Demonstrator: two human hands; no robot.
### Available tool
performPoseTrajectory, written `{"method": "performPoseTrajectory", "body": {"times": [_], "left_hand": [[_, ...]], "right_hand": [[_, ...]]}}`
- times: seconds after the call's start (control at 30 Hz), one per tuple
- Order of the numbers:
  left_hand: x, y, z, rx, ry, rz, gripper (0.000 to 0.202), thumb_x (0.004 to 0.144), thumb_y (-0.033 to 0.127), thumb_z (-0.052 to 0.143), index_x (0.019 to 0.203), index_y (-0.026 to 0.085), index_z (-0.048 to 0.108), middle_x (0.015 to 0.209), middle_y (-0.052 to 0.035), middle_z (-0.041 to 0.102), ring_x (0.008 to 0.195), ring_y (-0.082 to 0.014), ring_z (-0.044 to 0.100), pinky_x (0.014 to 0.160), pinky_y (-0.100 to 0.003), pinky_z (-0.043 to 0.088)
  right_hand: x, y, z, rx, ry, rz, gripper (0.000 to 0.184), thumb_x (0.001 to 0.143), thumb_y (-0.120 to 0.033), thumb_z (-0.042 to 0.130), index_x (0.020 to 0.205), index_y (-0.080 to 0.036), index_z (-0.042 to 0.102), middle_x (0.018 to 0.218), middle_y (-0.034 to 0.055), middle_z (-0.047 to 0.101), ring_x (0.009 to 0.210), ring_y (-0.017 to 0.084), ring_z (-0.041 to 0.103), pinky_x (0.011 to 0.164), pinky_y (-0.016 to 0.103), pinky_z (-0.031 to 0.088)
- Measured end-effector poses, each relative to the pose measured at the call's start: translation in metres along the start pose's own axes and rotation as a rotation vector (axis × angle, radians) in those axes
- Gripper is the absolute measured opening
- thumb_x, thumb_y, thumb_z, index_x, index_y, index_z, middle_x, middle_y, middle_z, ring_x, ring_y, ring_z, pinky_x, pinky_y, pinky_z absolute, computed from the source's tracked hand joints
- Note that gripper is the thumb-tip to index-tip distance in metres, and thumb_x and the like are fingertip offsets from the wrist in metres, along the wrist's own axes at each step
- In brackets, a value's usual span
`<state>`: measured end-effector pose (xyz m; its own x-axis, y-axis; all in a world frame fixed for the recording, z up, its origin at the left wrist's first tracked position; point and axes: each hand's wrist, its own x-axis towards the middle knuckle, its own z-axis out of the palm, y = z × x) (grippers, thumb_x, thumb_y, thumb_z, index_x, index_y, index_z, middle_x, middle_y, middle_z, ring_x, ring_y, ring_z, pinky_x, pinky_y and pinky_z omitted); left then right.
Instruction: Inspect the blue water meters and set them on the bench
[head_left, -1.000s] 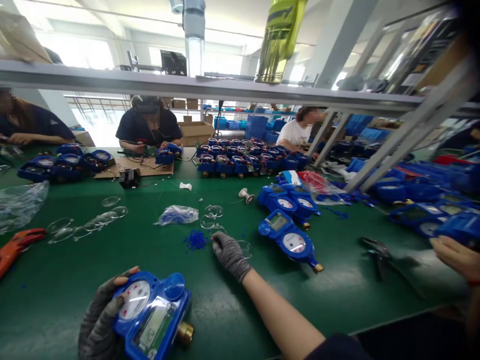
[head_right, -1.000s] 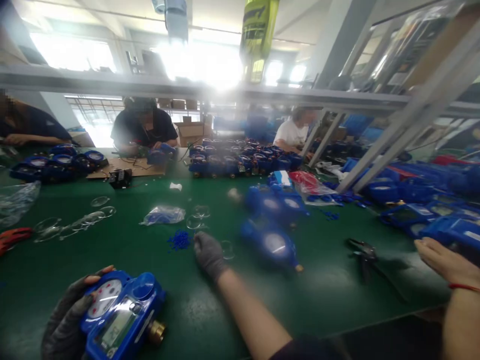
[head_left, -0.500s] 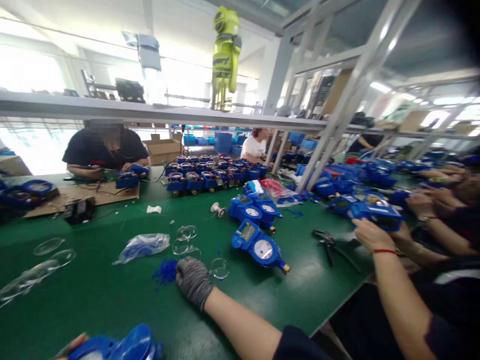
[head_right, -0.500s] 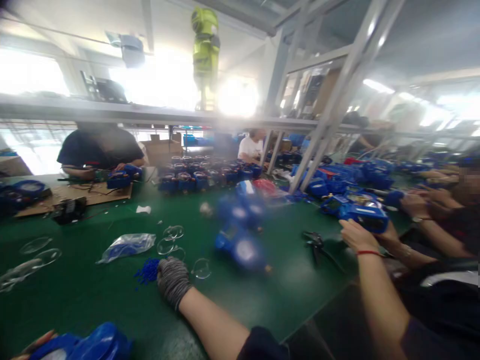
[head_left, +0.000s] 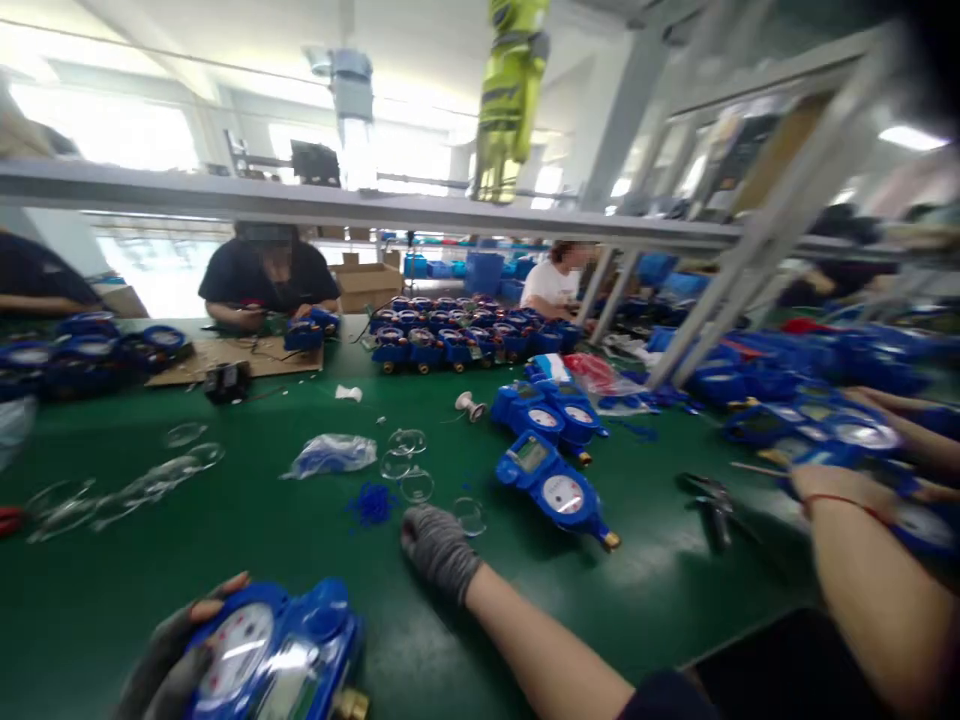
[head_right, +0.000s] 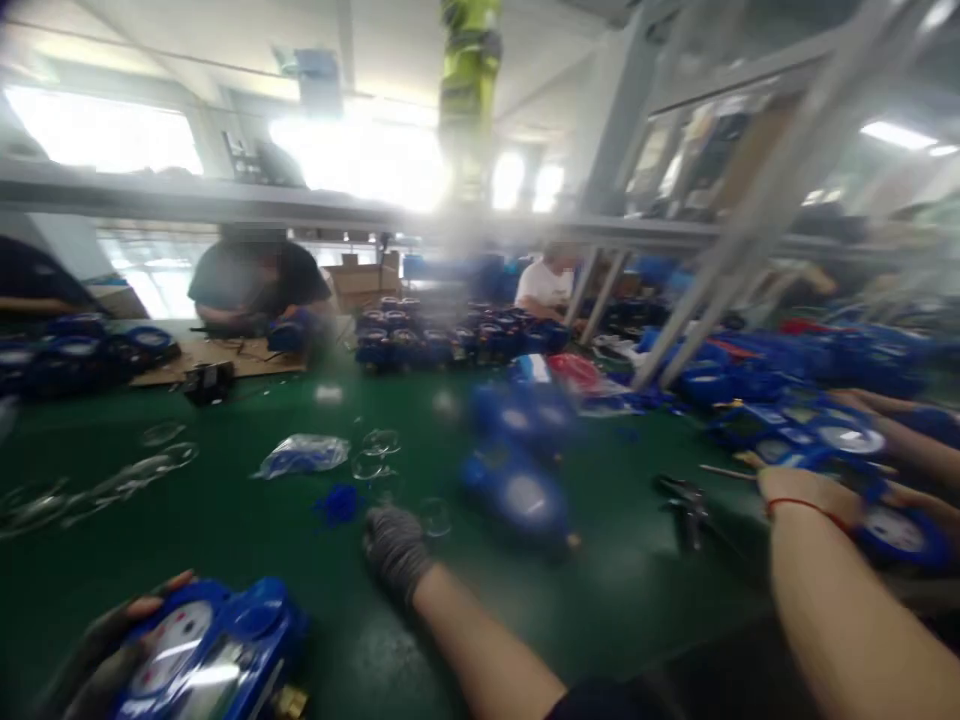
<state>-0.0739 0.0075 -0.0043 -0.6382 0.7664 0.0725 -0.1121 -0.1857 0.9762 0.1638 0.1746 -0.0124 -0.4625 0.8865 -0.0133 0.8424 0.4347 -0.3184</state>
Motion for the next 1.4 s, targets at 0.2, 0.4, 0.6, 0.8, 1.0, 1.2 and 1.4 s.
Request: {"method": "performPoseTrajectory", "body": {"times": [0.2, 0.4, 0.6, 0.8, 1.0, 1.2, 1.4], "left_hand": [[-0.005, 0.007, -0.006, -0.167, -0.046, 0.002, 0.031, 0.078, 0.035, 0.072, 0.104, 0.019, 0.064, 0.123, -0.0128, 0.065, 0.119, -0.0333, 0.058, 0.095, -0.041, 0.049], [-0.004, 0.006, -0.005, -0.195, -0.077, 0.038, 0.025, 0.082, 0.032, 0.068, 0.103, 0.019, 0.063, 0.123, -0.0148, 0.064, 0.118, -0.0334, 0.058, 0.096, -0.043, 0.046], [-0.003, 0.002, -0.011, -0.199, -0.121, 0.043, 0.022, 0.084, 0.028, 0.064, 0.104, 0.019, 0.062, 0.124, -0.0152, 0.063, 0.116, -0.0345, 0.059, 0.098, -0.047, 0.045], [-0.002, 0.000, -0.011, -0.211, -0.142, 0.056, 0.020, 0.085, 0.027, 0.062, 0.104, 0.019, 0.062, 0.126, -0.0149, 0.062, 0.118, -0.0352, 0.058, 0.100, -0.049, 0.044], [-0.003, 0.000, -0.012, -0.220, -0.147, 0.043, 0.021, 0.086, 0.028, 0.063, 0.104, 0.019, 0.062, 0.126, -0.0150, 0.062, 0.118, -0.0347, 0.058, 0.099, -0.048, 0.044], [-0.003, 0.006, -0.009, -0.232, -0.127, 0.022, 0.022, 0.084, 0.031, 0.066, 0.101, 0.018, 0.063, 0.125, -0.0159, 0.063, 0.119, -0.0349, 0.058, 0.098, -0.046, 0.045], [-0.005, 0.006, -0.007, -0.229, -0.094, -0.007, 0.021, 0.082, 0.032, 0.068, 0.098, 0.018, 0.064, 0.125, -0.0158, 0.063, 0.117, -0.0352, 0.059, 0.096, -0.046, 0.047]], "right_hand": [[0.008, -0.005, -0.003, 0.178, -0.034, -0.047, 0.015, 0.088, -0.020, 0.053, 0.085, -0.015, 0.067, 0.083, 0.0085, 0.069, 0.074, 0.017, 0.062, 0.069, 0.027, 0.045], [-0.004, -0.080, -0.053, 0.551, -0.034, -0.354, 0.009, 0.084, -0.019, 0.059, 0.087, -0.016, 0.067, 0.083, 0.0036, 0.069, 0.074, 0.014, 0.061, 0.068, 0.024, 0.047], [0.024, -0.132, -0.080, 0.356, -0.379, -0.609, 0.011, 0.079, -0.018, 0.065, 0.086, -0.013, 0.072, 0.081, 0.0041, 0.072, 0.069, 0.014, 0.060, 0.063, 0.023, 0.045], [0.047, -0.136, -0.072, 0.255, -0.524, -0.747, 0.012, 0.075, -0.017, 0.067, 0.085, -0.013, 0.072, 0.078, 0.0016, 0.071, 0.068, 0.012, 0.058, 0.063, 0.022, 0.045], [0.060, -0.123, -0.060, 0.458, -0.662, -0.847, 0.016, 0.081, -0.024, 0.068, 0.092, -0.013, 0.071, 0.086, 0.0022, 0.071, 0.077, 0.014, 0.062, 0.072, 0.024, 0.051], [0.063, -0.114, -0.056, 0.573, -0.661, -0.951, 0.017, 0.085, -0.024, 0.065, 0.097, -0.013, 0.072, 0.094, 0.0042, 0.071, 0.088, 0.015, 0.065, 0.084, 0.028, 0.053], [0.061, -0.111, -0.054, 0.620, -0.617, -1.005, 0.015, 0.086, -0.021, 0.064, 0.096, -0.013, 0.072, 0.095, 0.0055, 0.071, 0.091, 0.016, 0.065, 0.086, 0.029, 0.053]]}}
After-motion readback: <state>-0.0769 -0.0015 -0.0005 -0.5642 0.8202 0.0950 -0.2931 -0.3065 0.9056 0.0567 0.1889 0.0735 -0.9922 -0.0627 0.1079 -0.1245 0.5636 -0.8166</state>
